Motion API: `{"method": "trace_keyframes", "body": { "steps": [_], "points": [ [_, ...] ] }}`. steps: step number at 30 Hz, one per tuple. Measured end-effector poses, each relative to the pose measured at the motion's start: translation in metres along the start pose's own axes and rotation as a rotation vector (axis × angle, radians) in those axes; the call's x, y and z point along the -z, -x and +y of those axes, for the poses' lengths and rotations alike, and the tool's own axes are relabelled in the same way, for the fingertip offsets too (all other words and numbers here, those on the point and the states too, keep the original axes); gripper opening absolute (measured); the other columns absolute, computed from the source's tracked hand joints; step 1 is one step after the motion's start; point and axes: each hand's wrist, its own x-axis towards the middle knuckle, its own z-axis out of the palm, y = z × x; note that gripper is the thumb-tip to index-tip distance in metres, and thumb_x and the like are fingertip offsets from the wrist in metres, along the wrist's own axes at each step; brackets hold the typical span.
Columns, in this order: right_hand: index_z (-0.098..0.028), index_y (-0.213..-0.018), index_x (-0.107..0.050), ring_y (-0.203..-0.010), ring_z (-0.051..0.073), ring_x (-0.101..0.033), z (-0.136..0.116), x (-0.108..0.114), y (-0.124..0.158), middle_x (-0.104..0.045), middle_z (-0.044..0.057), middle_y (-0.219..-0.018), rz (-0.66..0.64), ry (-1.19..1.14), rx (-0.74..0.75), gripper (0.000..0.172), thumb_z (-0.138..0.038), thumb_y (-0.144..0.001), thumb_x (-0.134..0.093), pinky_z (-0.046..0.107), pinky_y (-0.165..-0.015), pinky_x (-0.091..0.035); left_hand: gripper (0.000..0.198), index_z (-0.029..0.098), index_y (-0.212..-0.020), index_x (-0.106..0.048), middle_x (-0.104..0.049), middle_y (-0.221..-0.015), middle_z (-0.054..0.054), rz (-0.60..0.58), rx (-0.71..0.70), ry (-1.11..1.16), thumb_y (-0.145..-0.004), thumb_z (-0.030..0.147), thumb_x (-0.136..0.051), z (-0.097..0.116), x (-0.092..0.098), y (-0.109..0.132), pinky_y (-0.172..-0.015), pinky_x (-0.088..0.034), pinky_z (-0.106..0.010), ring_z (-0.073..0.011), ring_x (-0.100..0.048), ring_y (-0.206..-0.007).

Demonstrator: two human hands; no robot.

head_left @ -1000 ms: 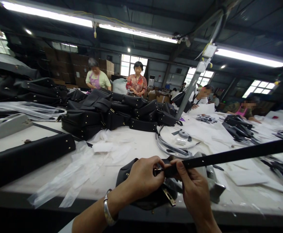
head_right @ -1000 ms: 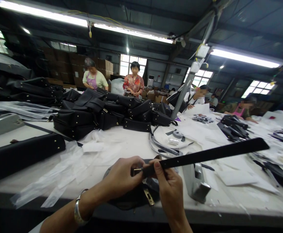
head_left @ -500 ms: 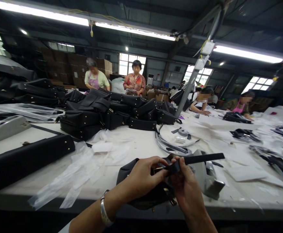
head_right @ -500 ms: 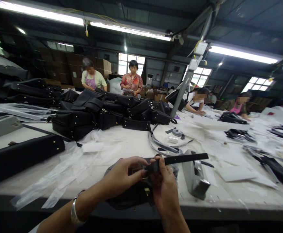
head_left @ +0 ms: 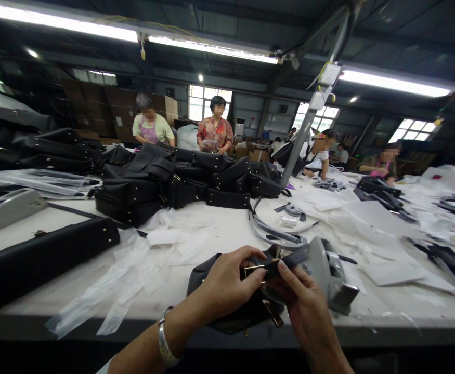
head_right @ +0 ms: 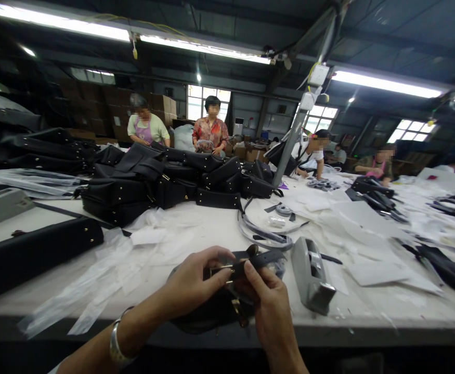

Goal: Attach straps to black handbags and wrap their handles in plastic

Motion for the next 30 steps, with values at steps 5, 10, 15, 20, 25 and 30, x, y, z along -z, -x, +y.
{"method": "trace_keyframes", "body": {
  "steps": [5,10,15,20,25,30],
  "points": [
    [-0.017,-0.087,-0.08,-0.071,0.018,-0.075,0.0,-0.007,0.001,-0.08,0.007,-0.083,0.008,-0.085,-0.006,0.025,-0.032,-0.07,-0.088,0.022,-0.068,-0.061,0.026,0.024,-0.113,-0.064,-0.071,-0.077,0.003,-0.012,-0.003,0.01,-0.087,0.026,-0.061,0.0,0.002,-0.001,-0.064,-0.044,-0.023,-0.0153,-0.064,-0.068],
    [-0.017,-0.086,-0.08,-0.069,0.021,-0.075,0.001,-0.009,0.001,-0.079,0.007,-0.08,0.039,-0.041,0.021,0.029,-0.036,-0.067,-0.089,0.028,-0.065,-0.062,0.029,0.025,-0.113,-0.063,-0.069,-0.074,0.004,-0.012,-0.019,-0.016,-0.085,0.024,-0.061,0.001,0.004,-0.002,-0.063,-0.043,-0.023,-0.0145,-0.062,-0.065],
    [-0.02,-0.092,-0.081,-0.081,0.026,-0.074,0.003,-0.002,0.009,-0.079,0.008,-0.089,0.095,0.459,0.256,0.029,-0.042,-0.074,-0.082,0.032,-0.072,-0.06,0.031,0.027,-0.114,-0.064,-0.07,-0.073,0.004,-0.019,-0.034,-0.129,-0.083,0.023,-0.063,0.002,0.004,-0.002,-0.062,-0.041,-0.024,-0.0153,-0.062,-0.064],
    [-0.022,-0.091,-0.081,-0.086,0.024,-0.071,-0.002,-0.011,0.014,-0.078,0.006,-0.091,0.122,0.626,0.426,0.024,-0.039,-0.075,-0.08,0.03,-0.076,-0.057,0.025,0.026,-0.112,-0.065,-0.071,-0.075,0.003,0.01,-0.035,-0.137,-0.087,0.024,-0.061,0.004,0.002,0.001,-0.062,-0.041,-0.024,-0.0154,-0.064,-0.066],
    [-0.023,-0.102,-0.075,-0.051,0.004,-0.054,-0.035,-0.006,0.0,-0.072,-0.001,-0.087,-0.008,-0.011,0.136,0.036,-0.031,-0.069,-0.085,0.011,-0.047,-0.049,0.051,0.026,-0.122,-0.06,-0.073,-0.104,0.0,-0.088,-0.086,0.009,-0.075,0.026,-0.08,-0.004,0.015,0.008,-0.083,-0.048,-0.026,-0.019,-0.067,-0.094],
    [-0.024,-0.104,-0.073,-0.053,0.0,-0.051,-0.07,0.019,-0.016,-0.063,-0.005,-0.083,-0.023,-0.391,0.179,0.049,-0.031,-0.06,-0.094,0.004,-0.046,-0.048,0.031,0.024,-0.104,-0.07,-0.073,-0.104,0.0,0.037,-0.064,-0.006,-0.075,0.019,-0.08,-0.016,0.03,0.018,-0.088,-0.047,-0.027,-0.0196,-0.066,-0.098]
  ]
}}
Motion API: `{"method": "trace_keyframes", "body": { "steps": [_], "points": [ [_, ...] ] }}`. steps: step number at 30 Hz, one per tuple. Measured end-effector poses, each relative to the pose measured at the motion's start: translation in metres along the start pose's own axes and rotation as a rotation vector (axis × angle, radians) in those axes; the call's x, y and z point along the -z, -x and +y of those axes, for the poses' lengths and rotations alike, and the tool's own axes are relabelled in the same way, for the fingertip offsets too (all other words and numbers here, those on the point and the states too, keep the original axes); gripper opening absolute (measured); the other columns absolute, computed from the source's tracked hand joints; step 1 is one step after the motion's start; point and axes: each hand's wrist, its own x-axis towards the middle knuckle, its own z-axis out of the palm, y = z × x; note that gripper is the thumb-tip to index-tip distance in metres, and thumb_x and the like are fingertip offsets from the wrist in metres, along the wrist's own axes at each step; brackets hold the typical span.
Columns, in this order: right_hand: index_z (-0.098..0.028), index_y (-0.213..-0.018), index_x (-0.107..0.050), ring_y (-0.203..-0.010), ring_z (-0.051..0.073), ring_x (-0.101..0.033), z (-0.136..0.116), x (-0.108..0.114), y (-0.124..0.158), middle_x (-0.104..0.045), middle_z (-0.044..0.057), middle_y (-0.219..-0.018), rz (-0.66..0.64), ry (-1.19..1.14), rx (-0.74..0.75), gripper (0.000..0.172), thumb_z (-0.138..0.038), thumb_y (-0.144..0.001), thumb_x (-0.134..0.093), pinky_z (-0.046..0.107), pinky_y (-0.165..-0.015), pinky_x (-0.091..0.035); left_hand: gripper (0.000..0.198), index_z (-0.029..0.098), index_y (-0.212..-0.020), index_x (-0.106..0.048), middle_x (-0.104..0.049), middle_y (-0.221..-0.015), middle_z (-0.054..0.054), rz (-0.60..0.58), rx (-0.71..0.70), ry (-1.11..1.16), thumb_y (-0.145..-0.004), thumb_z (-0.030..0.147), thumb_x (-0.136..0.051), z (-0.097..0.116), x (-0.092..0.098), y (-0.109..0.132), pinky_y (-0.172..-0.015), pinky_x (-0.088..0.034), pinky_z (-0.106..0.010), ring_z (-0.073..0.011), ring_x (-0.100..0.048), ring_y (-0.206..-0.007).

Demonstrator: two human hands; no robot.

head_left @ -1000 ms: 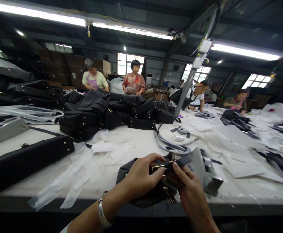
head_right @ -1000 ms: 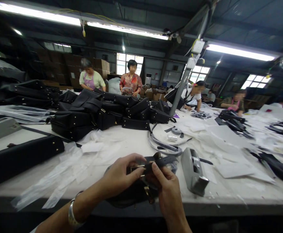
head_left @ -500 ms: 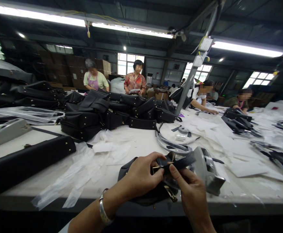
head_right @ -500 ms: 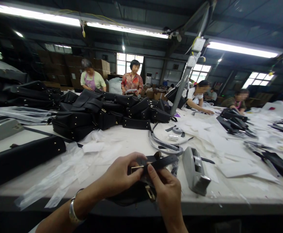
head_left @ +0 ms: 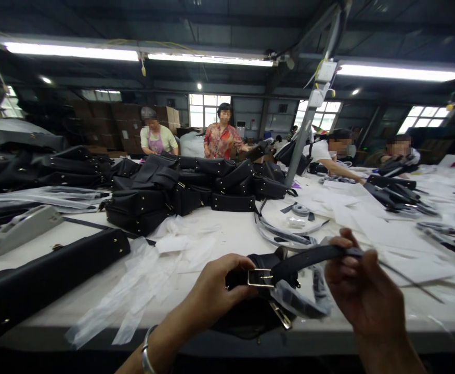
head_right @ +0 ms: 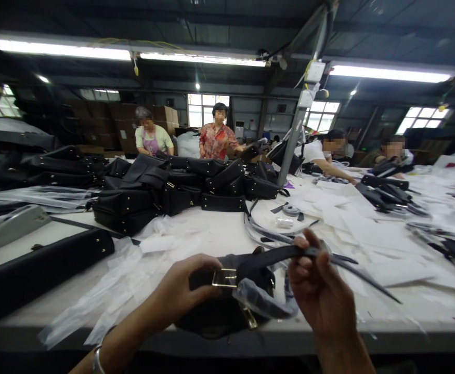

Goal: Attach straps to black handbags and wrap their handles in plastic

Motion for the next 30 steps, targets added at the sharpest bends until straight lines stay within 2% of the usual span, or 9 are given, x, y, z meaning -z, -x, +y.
{"method": "trace_keyframes", "body": {
  "steps": [3,7,9,12,15,18,23,27,30],
  "points": [
    [-0.026,-0.091,-0.072,-0.06,0.001,-0.053,-0.012,0.002,-0.008,-0.06,-0.007,-0.084,-0.018,-0.005,0.192,0.047,-0.023,-0.052,-0.098,0.004,-0.056,-0.052,0.028,0.023,-0.102,-0.073,-0.074,-0.099,-0.001,0.058,0.061,0.1,-0.075,0.021,-0.081,-0.004,0.003,0.004,-0.087,-0.049,-0.027,-0.02,-0.067,-0.093],
    [-0.023,-0.074,-0.07,-0.058,0.009,-0.049,-0.027,0.001,-0.013,-0.05,-0.004,-0.065,-0.099,0.238,0.288,0.036,-0.051,-0.063,-0.089,0.018,-0.052,-0.051,0.03,0.023,-0.103,-0.075,-0.075,-0.098,-0.002,0.08,0.103,0.225,-0.074,0.022,-0.082,-0.006,0.001,0.006,-0.088,-0.051,-0.029,-0.0212,-0.068,-0.093],
    [-0.021,-0.07,-0.073,-0.058,0.014,-0.05,-0.034,0.0,-0.011,-0.052,0.0,-0.061,-0.15,0.576,0.24,0.039,-0.059,-0.067,-0.081,0.025,-0.049,-0.048,0.031,0.023,-0.103,-0.076,-0.075,-0.098,-0.003,0.096,0.103,0.251,-0.073,0.022,-0.082,-0.007,0.0,0.007,-0.087,-0.051,-0.029,-0.0216,-0.068,-0.093],
    [-0.019,-0.061,-0.073,-0.055,0.018,-0.053,-0.037,-0.007,-0.005,-0.059,0.005,-0.06,-0.36,1.142,0.043,0.046,-0.063,-0.073,-0.073,0.028,-0.047,-0.041,0.029,0.022,-0.101,-0.076,-0.075,-0.097,-0.003,0.122,0.097,0.255,-0.073,0.024,-0.083,-0.007,-0.003,0.007,-0.089,-0.051,-0.031,-0.022,-0.068,-0.094],
    [-0.02,-0.053,-0.063,-0.056,0.017,-0.052,-0.032,-0.018,0.001,-0.056,0.003,-0.059,-0.564,1.414,-0.059,0.051,-0.063,-0.079,-0.066,0.027,-0.05,-0.039,0.03,0.022,-0.102,-0.076,-0.075,-0.097,-0.003,0.134,0.091,0.256,-0.074,0.026,-0.083,-0.009,-0.005,0.006,-0.09,-0.051,-0.032,-0.0224,-0.067,-0.094],
    [-0.02,-0.054,-0.06,-0.056,0.016,-0.05,-0.027,-0.022,0.001,-0.054,0.001,-0.058,-0.61,1.478,-0.085,0.051,-0.063,-0.082,-0.062,0.026,-0.051,-0.038,0.031,0.022,-0.103,-0.075,-0.074,-0.098,-0.003,0.144,0.083,0.278,-0.074,0.028,-0.083,-0.012,-0.004,0.006,-0.087,-0.051,-0.03,-0.0219,-0.067,-0.093],
    [-0.019,-0.054,-0.061,-0.056,0.015,-0.048,-0.032,-0.012,-0.007,-0.054,0.001,-0.058,-0.577,1.407,-0.162,0.049,-0.061,-0.079,-0.067,0.024,-0.05,-0.036,0.029,0.02,-0.103,-0.075,-0.074,-0.099,-0.004,0.125,0.078,0.309,-0.075,0.026,-0.082,-0.014,-0.002,0.007,-0.088,-0.051,-0.03,-0.0217,-0.067,-0.094],
    [-0.019,-0.053,-0.062,-0.053,0.014,-0.046,-0.033,-0.013,-0.01,-0.054,0.0,-0.056,-0.621,1.389,-0.241,0.046,-0.057,-0.079,-0.069,0.025,-0.049,-0.033,0.03,0.021,-0.104,-0.075,-0.075,-0.099,-0.003,0.128,0.079,0.277,-0.075,0.024,-0.082,-0.013,-0.005,0.007,-0.09,-0.05,-0.031,-0.0217,-0.067,-0.095],
    [-0.02,-0.056,-0.065,-0.055,0.016,-0.052,-0.02,-0.025,-0.007,-0.059,0.001,-0.057,-0.687,1.506,-0.177,0.048,-0.056,-0.088,-0.058,0.026,-0.05,-0.035,0.029,0.022,-0.101,-0.076,-0.075,-0.097,-0.002,0.121,0.071,0.242,-0.072,0.022,-0.083,-0.01,-0.008,0.006,-0.089,-0.051,-0.029,-0.0215,-0.067,-0.095]
  ]
}}
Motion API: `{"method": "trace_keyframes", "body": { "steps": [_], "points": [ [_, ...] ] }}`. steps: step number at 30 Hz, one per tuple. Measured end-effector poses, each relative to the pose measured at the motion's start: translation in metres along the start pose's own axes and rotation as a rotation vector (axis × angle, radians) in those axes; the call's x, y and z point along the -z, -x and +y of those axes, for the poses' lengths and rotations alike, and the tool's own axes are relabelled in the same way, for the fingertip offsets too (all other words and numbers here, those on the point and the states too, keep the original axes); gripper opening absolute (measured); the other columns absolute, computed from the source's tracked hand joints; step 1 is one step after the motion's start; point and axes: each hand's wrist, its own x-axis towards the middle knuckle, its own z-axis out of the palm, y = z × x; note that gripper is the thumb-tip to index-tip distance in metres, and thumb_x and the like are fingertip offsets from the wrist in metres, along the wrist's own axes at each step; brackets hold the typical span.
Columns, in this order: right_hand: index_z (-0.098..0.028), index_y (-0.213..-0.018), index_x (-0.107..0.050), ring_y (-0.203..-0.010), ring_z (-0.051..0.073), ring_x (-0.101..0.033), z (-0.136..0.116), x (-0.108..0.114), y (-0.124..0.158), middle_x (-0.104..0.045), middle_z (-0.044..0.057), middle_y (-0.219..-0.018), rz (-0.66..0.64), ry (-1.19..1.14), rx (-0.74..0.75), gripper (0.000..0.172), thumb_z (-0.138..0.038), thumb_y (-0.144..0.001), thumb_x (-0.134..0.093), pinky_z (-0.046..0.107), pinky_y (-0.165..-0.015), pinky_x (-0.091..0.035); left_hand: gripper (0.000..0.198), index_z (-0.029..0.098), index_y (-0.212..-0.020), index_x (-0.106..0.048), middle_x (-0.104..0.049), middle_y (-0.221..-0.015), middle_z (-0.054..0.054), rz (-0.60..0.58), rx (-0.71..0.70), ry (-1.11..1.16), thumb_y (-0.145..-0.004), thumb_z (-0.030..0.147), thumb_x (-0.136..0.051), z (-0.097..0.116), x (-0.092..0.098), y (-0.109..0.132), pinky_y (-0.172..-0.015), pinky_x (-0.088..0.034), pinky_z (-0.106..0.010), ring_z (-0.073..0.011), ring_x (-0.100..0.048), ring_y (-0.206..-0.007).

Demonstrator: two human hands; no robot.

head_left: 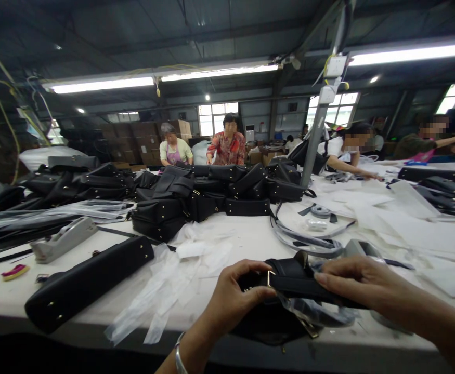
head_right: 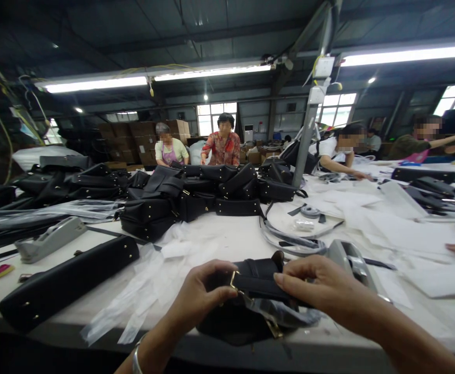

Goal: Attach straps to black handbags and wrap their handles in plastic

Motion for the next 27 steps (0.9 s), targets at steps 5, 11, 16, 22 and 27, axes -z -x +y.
{"method": "trace_keyframes", "body": {
  "steps": [5,11,16,22,27],
  "points": [
    [-0.027,-0.094,-0.075,-0.087,0.026,-0.067,-0.023,-0.035,-0.012,-0.075,0.003,-0.09,0.245,0.5,0.306,0.014,-0.036,-0.084,-0.071,0.041,-0.085,-0.048,0.025,0.022,-0.101,-0.076,-0.076,-0.101,-0.003,0.026,-0.032,-0.022,-0.076,0.02,-0.079,0.005,-0.002,0.0,-0.092,-0.051,-0.03,-0.0221,-0.068,-0.097],
    [-0.023,-0.084,-0.071,-0.083,0.026,-0.068,-0.048,-0.064,-0.018,-0.073,0.002,-0.079,0.28,0.813,0.481,0.02,-0.021,-0.07,-0.085,0.058,-0.11,-0.03,0.013,0.018,-0.092,-0.074,-0.076,-0.09,-0.003,0.116,-0.038,-0.05,-0.08,0.018,-0.074,0.005,0.002,-0.001,-0.085,-0.054,-0.029,-0.0195,-0.07,-0.086],
    [-0.022,-0.08,-0.072,-0.076,0.023,-0.069,-0.051,-0.06,-0.024,-0.072,0.001,-0.074,0.256,0.842,0.506,0.012,-0.019,-0.073,-0.081,0.056,-0.113,-0.028,0.011,0.018,-0.087,-0.075,-0.076,-0.082,-0.002,0.175,-0.007,-0.078,-0.076,0.02,-0.077,0.007,0.016,-0.001,-0.078,-0.055,-0.028,-0.0188,-0.07,-0.081],
    [-0.03,-0.099,-0.077,-0.084,0.026,-0.07,-0.045,-0.033,-0.036,-0.078,0.001,-0.086,0.123,0.675,0.32,0.019,-0.034,-0.081,-0.072,0.043,-0.09,-0.048,0.008,0.018,-0.08,-0.075,-0.076,-0.079,-0.002,0.326,-0.001,-0.208,-0.075,0.024,-0.078,0.004,0.058,0.002,-0.076,-0.054,-0.027,-0.0182,-0.069,-0.077],
    [-0.031,-0.095,-0.079,-0.08,0.024,-0.069,-0.045,-0.031,-0.046,-0.078,0.002,-0.088,0.086,0.609,0.241,0.018,-0.038,-0.08,-0.071,0.029,-0.065,-0.048,0.011,0.019,-0.079,-0.075,-0.076,-0.079,-0.002,0.391,0.002,-0.312,-0.076,0.029,-0.078,-0.004,0.078,0.009,-0.077,-0.055,-0.029,-0.02,-0.07,-0.078]
  ]
}}
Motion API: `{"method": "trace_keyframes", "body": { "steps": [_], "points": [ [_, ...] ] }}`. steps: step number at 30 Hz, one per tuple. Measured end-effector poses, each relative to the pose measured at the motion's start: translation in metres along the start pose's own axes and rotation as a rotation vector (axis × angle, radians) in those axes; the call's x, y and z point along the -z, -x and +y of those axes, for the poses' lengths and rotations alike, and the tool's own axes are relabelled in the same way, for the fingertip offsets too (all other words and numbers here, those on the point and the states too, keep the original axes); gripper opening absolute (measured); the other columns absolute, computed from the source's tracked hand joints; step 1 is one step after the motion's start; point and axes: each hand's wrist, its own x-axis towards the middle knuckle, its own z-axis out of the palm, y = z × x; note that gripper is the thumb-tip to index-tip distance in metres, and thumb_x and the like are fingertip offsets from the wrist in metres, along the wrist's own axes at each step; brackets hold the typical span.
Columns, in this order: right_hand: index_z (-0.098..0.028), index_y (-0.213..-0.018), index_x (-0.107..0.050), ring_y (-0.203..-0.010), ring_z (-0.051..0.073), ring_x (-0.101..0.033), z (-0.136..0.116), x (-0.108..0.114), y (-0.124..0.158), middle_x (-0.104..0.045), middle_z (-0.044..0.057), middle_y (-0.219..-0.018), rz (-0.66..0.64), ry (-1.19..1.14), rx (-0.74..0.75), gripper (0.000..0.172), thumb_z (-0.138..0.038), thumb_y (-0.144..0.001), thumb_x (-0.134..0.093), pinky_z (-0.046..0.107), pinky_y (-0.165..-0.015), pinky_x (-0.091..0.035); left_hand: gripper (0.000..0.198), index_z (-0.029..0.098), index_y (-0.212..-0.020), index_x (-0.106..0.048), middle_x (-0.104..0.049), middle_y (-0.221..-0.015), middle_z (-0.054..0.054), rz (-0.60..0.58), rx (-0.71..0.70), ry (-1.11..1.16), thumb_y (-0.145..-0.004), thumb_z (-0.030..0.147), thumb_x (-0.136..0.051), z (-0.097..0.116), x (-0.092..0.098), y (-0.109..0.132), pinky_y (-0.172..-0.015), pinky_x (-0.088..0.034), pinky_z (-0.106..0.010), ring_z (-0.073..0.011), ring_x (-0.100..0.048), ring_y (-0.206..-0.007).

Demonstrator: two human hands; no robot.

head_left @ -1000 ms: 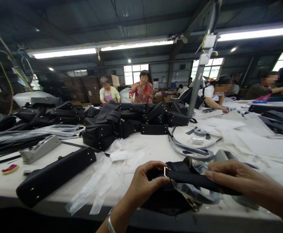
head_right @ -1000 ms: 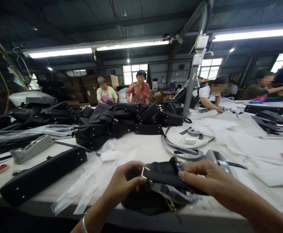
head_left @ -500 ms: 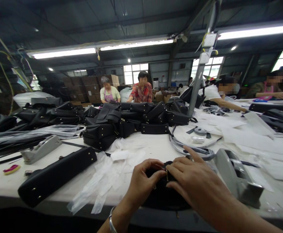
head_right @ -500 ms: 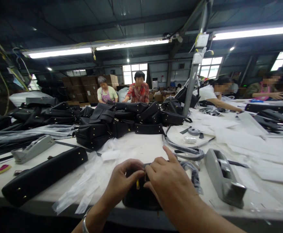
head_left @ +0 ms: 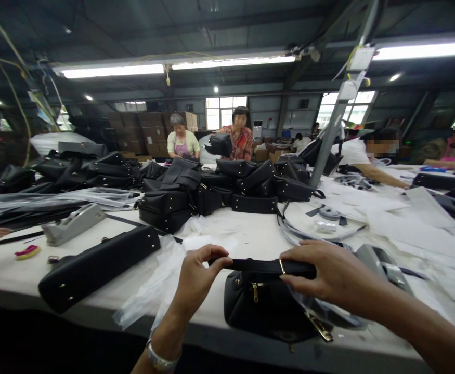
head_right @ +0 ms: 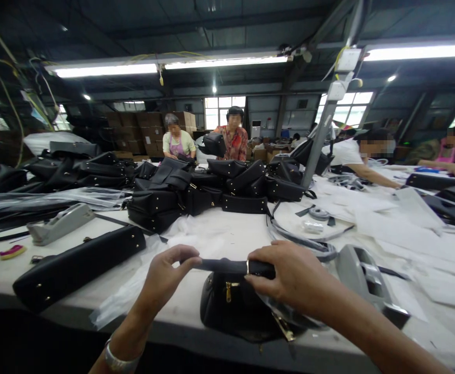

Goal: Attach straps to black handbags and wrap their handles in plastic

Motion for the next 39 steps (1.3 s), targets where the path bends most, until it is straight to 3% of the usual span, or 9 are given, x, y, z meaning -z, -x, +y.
{"method": "trace_keyframes", "body": {
  "steps": [10,19,23,27,29,32,34,36,39],
  "points": [
    [-0.032,-0.096,-0.08,-0.077,0.023,-0.071,0.014,-0.004,-0.004,-0.079,-0.001,-0.088,-0.034,-0.033,-0.039,0.019,-0.039,-0.08,-0.07,0.03,-0.067,-0.05,0.022,0.019,-0.083,-0.075,-0.078,-0.086,-0.004,0.139,0.123,-0.006,-0.074,0.038,-0.079,-0.05,0.038,0.001,-0.082,-0.057,-0.031,-0.0237,-0.073,-0.085],
    [-0.03,-0.094,-0.079,-0.08,0.026,-0.072,0.019,-0.001,-0.005,-0.079,0.002,-0.089,-0.054,-0.094,-0.063,0.021,-0.044,-0.082,-0.07,0.034,-0.071,-0.053,0.031,0.015,-0.084,-0.074,-0.076,-0.081,-0.005,0.231,0.246,0.095,-0.068,0.039,-0.083,-0.057,0.067,0.006,-0.071,-0.057,-0.027,-0.0218,-0.072,-0.08],
    [-0.032,-0.124,-0.069,-0.105,0.027,-0.069,0.01,0.001,-0.011,-0.075,0.003,-0.116,-0.08,-0.298,0.011,0.041,-0.046,-0.085,-0.069,0.037,-0.092,-0.053,0.028,0.014,-0.088,-0.073,-0.074,-0.08,-0.004,0.211,0.178,0.229,-0.073,0.037,-0.081,-0.037,0.063,0.008,-0.055,-0.053,-0.021,-0.0171,-0.068,-0.069],
    [-0.032,-0.144,-0.051,-0.126,0.029,-0.057,-0.025,0.017,-0.024,-0.065,0.004,-0.135,-0.096,-0.498,0.121,0.059,-0.049,-0.089,-0.065,0.042,-0.107,-0.043,0.017,0.015,-0.084,-0.073,-0.071,-0.073,-0.001,0.111,-0.013,0.296,-0.076,0.027,-0.08,0.015,0.042,0.002,-0.054,-0.052,-0.02,-0.0125,-0.064,-0.06],
    [-0.028,-0.139,-0.058,-0.117,0.028,-0.062,-0.043,0.027,-0.03,-0.07,0.006,-0.126,-0.146,-0.59,0.174,0.052,-0.05,-0.092,-0.061,0.039,-0.1,-0.047,0.014,0.015,-0.083,-0.072,-0.07,-0.072,0.0,0.073,-0.114,0.322,-0.077,0.025,-0.08,0.039,0.03,-0.003,-0.054,-0.051,-0.019,-0.0105,-0.061,-0.058],
    [-0.021,-0.11,-0.072,-0.08,0.019,-0.068,-0.054,0.04,-0.031,-0.074,0.002,-0.086,-0.245,-0.728,0.166,0.033,-0.048,-0.093,-0.061,0.029,-0.077,-0.052,0.02,0.018,-0.097,-0.071,-0.073,-0.084,-0.002,0.037,-0.204,0.461,-0.082,0.03,-0.077,0.056,0.013,-0.008,-0.059,-0.053,-0.02,-0.0107,-0.064,-0.063],
    [-0.02,-0.09,-0.072,-0.068,0.015,-0.062,-0.051,0.048,-0.027,-0.068,0.0,-0.072,-0.179,-0.854,0.116,0.028,-0.047,-0.091,-0.065,0.026,-0.066,-0.049,0.033,0.022,-0.118,-0.064,-0.073,-0.104,-0.005,-0.003,-0.226,0.565,-0.089,0.035,-0.07,0.051,0.003,-0.007,-0.068,-0.055,-0.023,-0.0138,-0.068,-0.076],
    [-0.023,-0.081,-0.069,-0.067,0.015,-0.06,-0.041,0.058,-0.021,-0.065,0.0,-0.071,0.037,-1.012,0.073,0.026,-0.048,-0.088,-0.069,0.027,-0.066,-0.048,0.042,0.024,-0.13,-0.058,-0.071,-0.115,-0.008,-0.118,-0.211,0.523,-0.09,0.038,-0.067,0.038,-0.007,-0.003,-0.074,-0.054,-0.026,-0.0173,-0.068,-0.089],
    [-0.031,-0.084,-0.07,-0.069,0.017,-0.057,-0.025,0.075,-0.01,-0.059,0.0,-0.074,0.4,-1.172,0.022,0.02,-0.05,-0.084,-0.072,0.03,-0.068,-0.05,0.038,0.023,-0.116,-0.072,-0.074,-0.103,-0.006,-0.354,-0.174,0.167,-0.08,0.034,-0.079,0.015,-0.019,0.006,-0.078,-0.049,-0.028,-0.0208,-0.066,-0.091]
  ]
}}
